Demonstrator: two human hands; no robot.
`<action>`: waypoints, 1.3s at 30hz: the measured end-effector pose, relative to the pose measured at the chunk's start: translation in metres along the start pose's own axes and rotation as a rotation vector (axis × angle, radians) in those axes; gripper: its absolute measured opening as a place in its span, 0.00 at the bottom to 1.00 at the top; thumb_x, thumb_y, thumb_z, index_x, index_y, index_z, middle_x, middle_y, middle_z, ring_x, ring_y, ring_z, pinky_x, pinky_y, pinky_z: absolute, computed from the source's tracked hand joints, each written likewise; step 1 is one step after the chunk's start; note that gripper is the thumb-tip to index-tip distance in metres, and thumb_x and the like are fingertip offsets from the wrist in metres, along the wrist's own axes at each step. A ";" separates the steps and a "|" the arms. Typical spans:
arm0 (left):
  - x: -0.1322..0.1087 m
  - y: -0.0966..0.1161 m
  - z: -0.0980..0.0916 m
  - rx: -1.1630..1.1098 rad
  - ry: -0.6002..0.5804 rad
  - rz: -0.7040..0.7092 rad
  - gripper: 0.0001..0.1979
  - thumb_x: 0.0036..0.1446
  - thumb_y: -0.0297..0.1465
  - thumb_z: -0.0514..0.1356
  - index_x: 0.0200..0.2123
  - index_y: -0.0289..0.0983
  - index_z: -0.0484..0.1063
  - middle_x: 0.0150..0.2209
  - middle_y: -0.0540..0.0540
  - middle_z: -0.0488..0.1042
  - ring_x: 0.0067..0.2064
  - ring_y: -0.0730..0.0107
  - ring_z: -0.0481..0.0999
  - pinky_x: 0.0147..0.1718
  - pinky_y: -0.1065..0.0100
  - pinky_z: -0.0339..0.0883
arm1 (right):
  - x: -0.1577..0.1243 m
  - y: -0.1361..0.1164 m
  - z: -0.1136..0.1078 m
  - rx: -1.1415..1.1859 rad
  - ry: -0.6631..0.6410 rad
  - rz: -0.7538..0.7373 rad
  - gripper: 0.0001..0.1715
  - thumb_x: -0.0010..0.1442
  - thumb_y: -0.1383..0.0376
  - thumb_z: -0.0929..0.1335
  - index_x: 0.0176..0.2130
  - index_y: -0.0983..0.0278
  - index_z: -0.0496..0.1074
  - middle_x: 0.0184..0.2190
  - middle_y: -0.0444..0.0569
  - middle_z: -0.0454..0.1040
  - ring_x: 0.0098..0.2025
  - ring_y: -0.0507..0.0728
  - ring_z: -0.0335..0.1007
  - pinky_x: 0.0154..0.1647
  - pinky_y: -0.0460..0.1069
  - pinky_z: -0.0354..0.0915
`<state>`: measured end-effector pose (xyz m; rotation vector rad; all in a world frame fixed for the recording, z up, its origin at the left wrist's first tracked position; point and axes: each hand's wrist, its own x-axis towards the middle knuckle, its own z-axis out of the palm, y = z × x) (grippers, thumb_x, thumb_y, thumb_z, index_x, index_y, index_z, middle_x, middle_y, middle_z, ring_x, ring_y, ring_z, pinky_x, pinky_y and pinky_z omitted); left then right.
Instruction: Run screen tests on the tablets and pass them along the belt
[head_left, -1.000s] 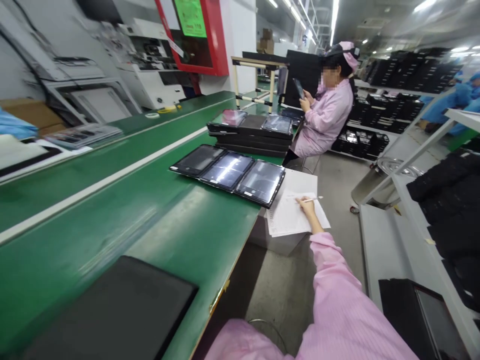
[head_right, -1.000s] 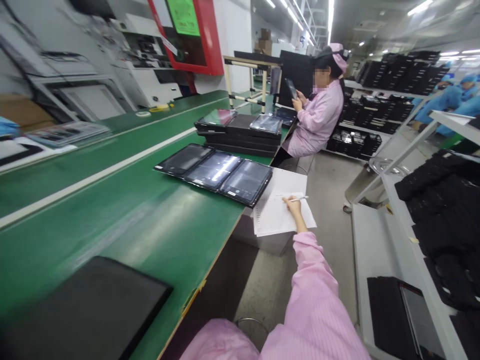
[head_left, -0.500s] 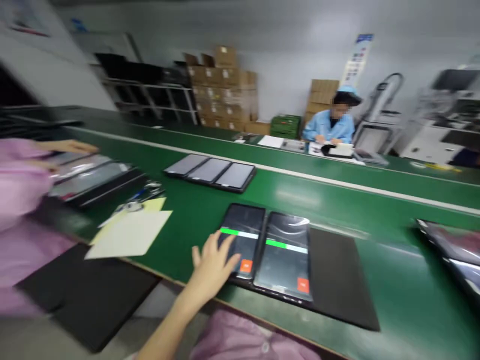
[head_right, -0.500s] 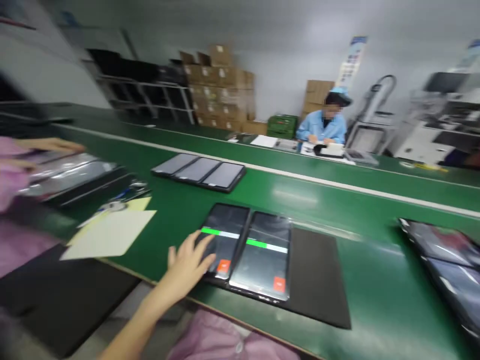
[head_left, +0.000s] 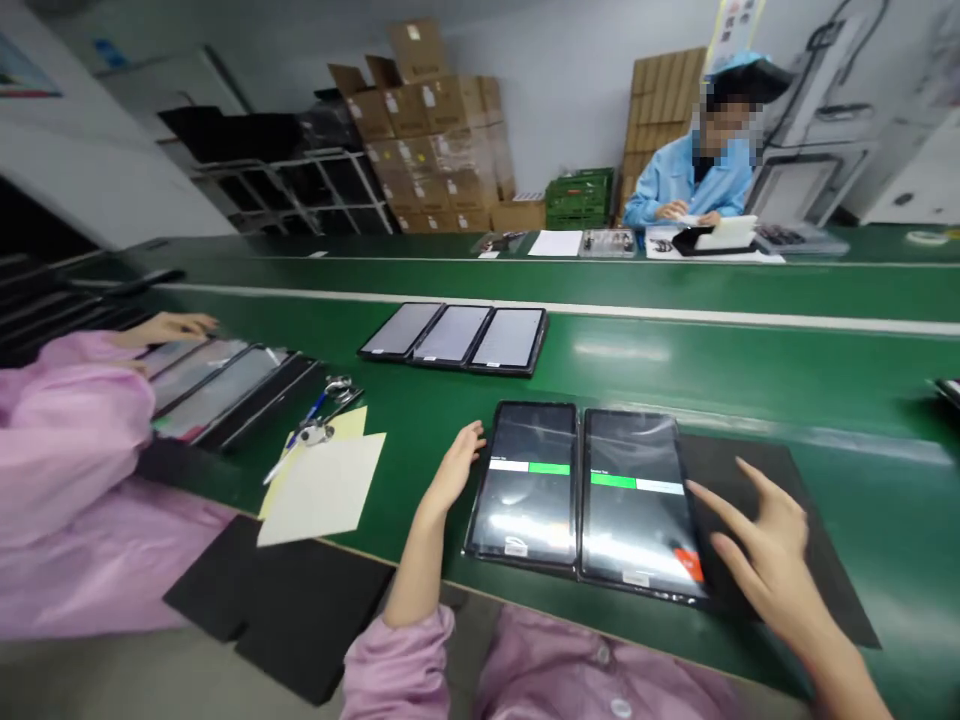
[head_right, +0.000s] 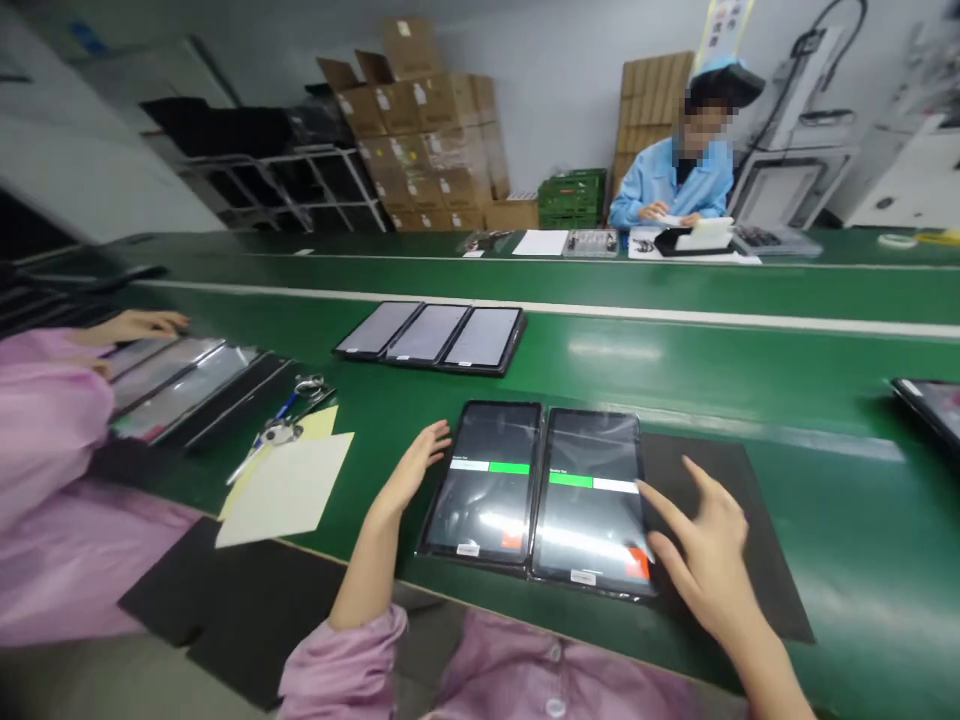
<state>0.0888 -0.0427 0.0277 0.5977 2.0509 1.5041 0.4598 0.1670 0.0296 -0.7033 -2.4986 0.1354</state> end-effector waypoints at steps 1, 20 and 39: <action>0.010 -0.003 -0.004 -0.029 -0.033 -0.031 0.35 0.60 0.54 0.52 0.58 0.34 0.70 0.58 0.31 0.71 0.58 0.46 0.72 0.58 0.46 0.63 | 0.000 -0.005 0.003 0.006 0.011 0.005 0.24 0.69 0.51 0.58 0.53 0.49 0.77 0.66 0.55 0.55 0.62 0.73 0.53 0.58 0.72 0.52; 0.022 -0.035 -0.019 -0.252 -0.412 0.022 0.37 0.41 0.35 0.61 0.60 0.40 0.67 0.57 0.41 0.69 0.58 0.47 0.66 0.56 0.53 0.61 | 0.005 0.000 0.012 0.311 0.309 0.218 0.43 0.71 0.42 0.48 0.36 0.59 0.80 0.46 0.55 0.72 0.48 0.66 0.68 0.50 0.62 0.62; 0.044 0.040 0.001 0.516 -0.553 0.237 0.62 0.44 0.48 0.71 0.72 0.39 0.36 0.70 0.29 0.40 0.72 0.34 0.38 0.67 0.38 0.39 | 0.029 -0.054 -0.004 0.180 -0.237 -0.166 0.26 0.72 0.50 0.57 0.48 0.55 0.79 0.56 0.57 0.69 0.57 0.68 0.62 0.57 0.66 0.57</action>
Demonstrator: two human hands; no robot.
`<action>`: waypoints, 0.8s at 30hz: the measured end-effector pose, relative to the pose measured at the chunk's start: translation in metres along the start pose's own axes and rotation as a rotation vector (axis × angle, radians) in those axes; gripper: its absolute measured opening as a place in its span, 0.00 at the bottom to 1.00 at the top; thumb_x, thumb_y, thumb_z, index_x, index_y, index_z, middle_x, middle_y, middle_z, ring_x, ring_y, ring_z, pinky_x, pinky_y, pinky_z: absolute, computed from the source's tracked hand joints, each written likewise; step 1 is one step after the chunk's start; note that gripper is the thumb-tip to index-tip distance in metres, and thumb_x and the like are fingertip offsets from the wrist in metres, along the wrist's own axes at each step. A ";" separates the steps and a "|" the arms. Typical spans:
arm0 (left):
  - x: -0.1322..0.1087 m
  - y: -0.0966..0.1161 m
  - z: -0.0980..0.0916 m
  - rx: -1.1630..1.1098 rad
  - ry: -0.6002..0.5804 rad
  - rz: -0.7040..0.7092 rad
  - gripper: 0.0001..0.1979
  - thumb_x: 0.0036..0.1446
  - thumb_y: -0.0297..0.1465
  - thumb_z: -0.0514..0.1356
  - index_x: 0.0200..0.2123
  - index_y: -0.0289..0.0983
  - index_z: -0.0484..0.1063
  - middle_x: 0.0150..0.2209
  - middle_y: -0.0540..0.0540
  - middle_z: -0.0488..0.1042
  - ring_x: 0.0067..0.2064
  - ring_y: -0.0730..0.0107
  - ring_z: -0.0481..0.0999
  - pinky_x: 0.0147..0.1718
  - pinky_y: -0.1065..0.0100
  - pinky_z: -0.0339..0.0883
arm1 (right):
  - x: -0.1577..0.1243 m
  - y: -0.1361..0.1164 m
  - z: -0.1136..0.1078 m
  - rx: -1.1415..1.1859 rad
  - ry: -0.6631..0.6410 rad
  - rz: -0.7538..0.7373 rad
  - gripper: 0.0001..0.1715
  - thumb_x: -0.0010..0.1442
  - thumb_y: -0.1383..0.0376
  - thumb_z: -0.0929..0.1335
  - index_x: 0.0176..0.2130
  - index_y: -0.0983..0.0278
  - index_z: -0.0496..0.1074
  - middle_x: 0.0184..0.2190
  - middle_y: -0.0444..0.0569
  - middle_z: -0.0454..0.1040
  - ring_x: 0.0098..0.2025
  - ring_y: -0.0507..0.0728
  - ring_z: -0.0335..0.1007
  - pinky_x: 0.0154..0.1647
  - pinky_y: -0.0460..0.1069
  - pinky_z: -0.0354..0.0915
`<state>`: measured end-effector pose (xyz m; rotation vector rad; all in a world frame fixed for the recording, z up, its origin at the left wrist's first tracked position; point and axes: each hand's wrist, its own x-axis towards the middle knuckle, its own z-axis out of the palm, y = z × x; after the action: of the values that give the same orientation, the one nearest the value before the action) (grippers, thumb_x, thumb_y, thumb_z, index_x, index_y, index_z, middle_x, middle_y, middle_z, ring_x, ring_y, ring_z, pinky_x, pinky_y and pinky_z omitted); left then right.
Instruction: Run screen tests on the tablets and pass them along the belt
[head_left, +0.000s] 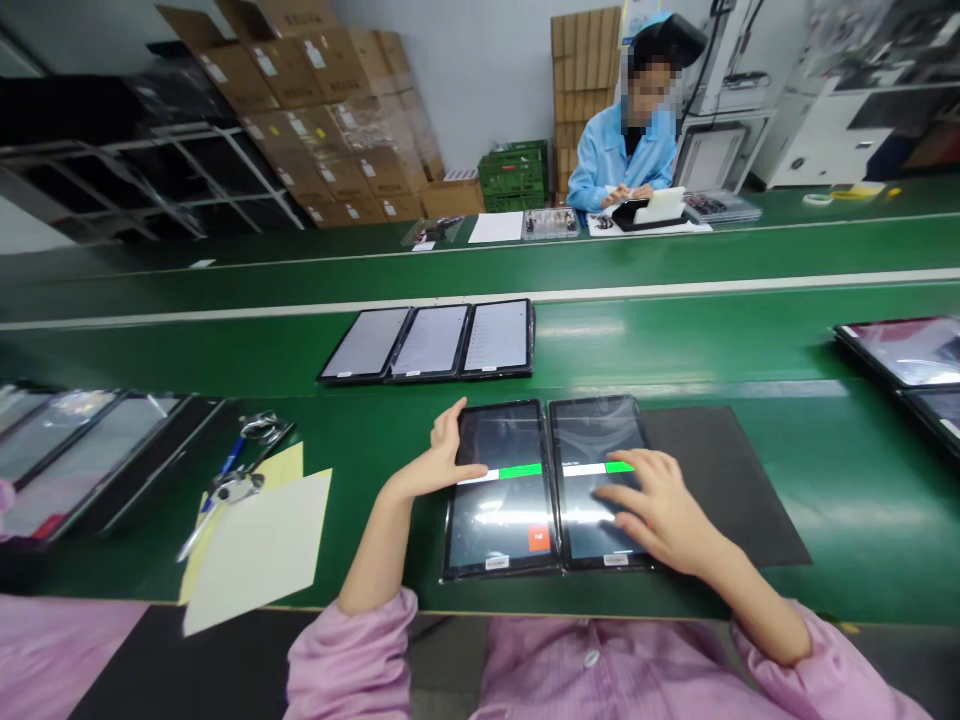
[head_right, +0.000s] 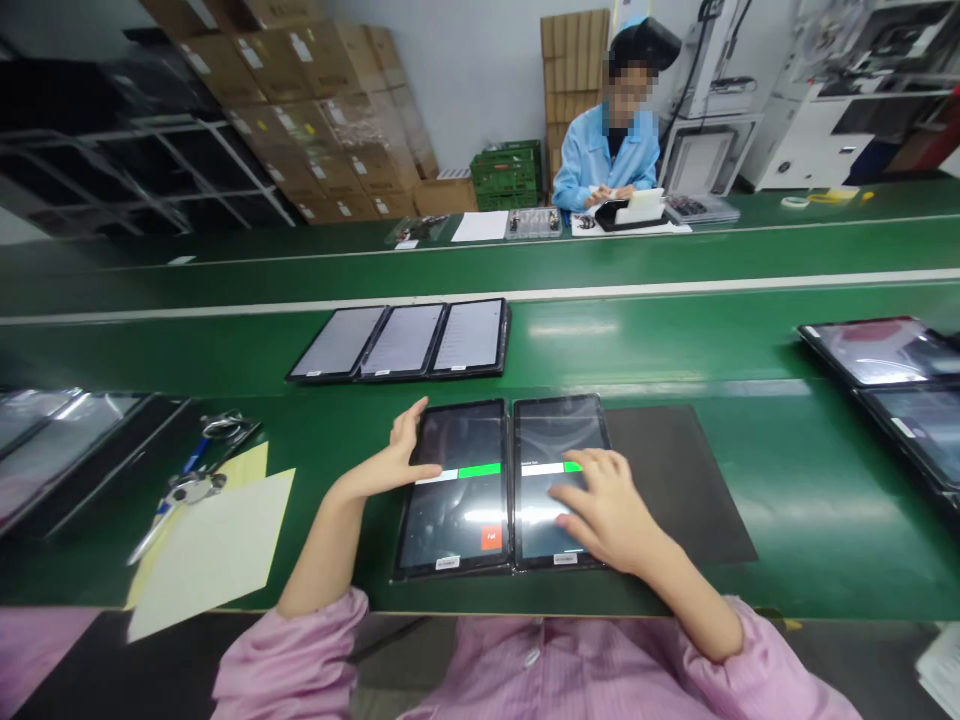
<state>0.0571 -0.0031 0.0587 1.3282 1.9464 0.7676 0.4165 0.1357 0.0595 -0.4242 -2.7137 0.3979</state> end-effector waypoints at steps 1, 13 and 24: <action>0.011 0.015 -0.003 0.067 -0.044 0.064 0.60 0.44 0.49 0.71 0.72 0.41 0.41 0.71 0.31 0.41 0.72 0.34 0.38 0.67 0.37 0.36 | 0.007 -0.010 0.002 -0.021 -0.079 -0.046 0.23 0.71 0.49 0.59 0.52 0.53 0.77 0.60 0.58 0.66 0.59 0.69 0.60 0.59 0.68 0.54; 0.092 0.052 0.027 0.157 -0.261 0.204 0.34 0.47 0.49 0.68 0.58 0.45 0.72 0.65 0.35 0.64 0.68 0.38 0.57 0.66 0.38 0.35 | 0.004 0.026 -0.019 -0.077 -0.178 0.099 0.16 0.68 0.50 0.66 0.51 0.47 0.78 0.65 0.53 0.61 0.64 0.71 0.53 0.63 0.73 0.46; 0.084 0.074 0.040 0.340 -0.190 0.292 0.18 0.62 0.47 0.54 0.41 0.42 0.76 0.42 0.40 0.74 0.48 0.47 0.73 0.56 0.48 0.58 | 0.025 0.110 0.024 0.036 0.141 0.730 0.18 0.66 0.53 0.64 0.48 0.49 0.80 0.53 0.53 0.70 0.55 0.71 0.57 0.54 0.68 0.58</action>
<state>0.1069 0.1039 0.0744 1.8482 1.8056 0.4296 0.4110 0.2393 0.0098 -1.3766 -2.3264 0.5705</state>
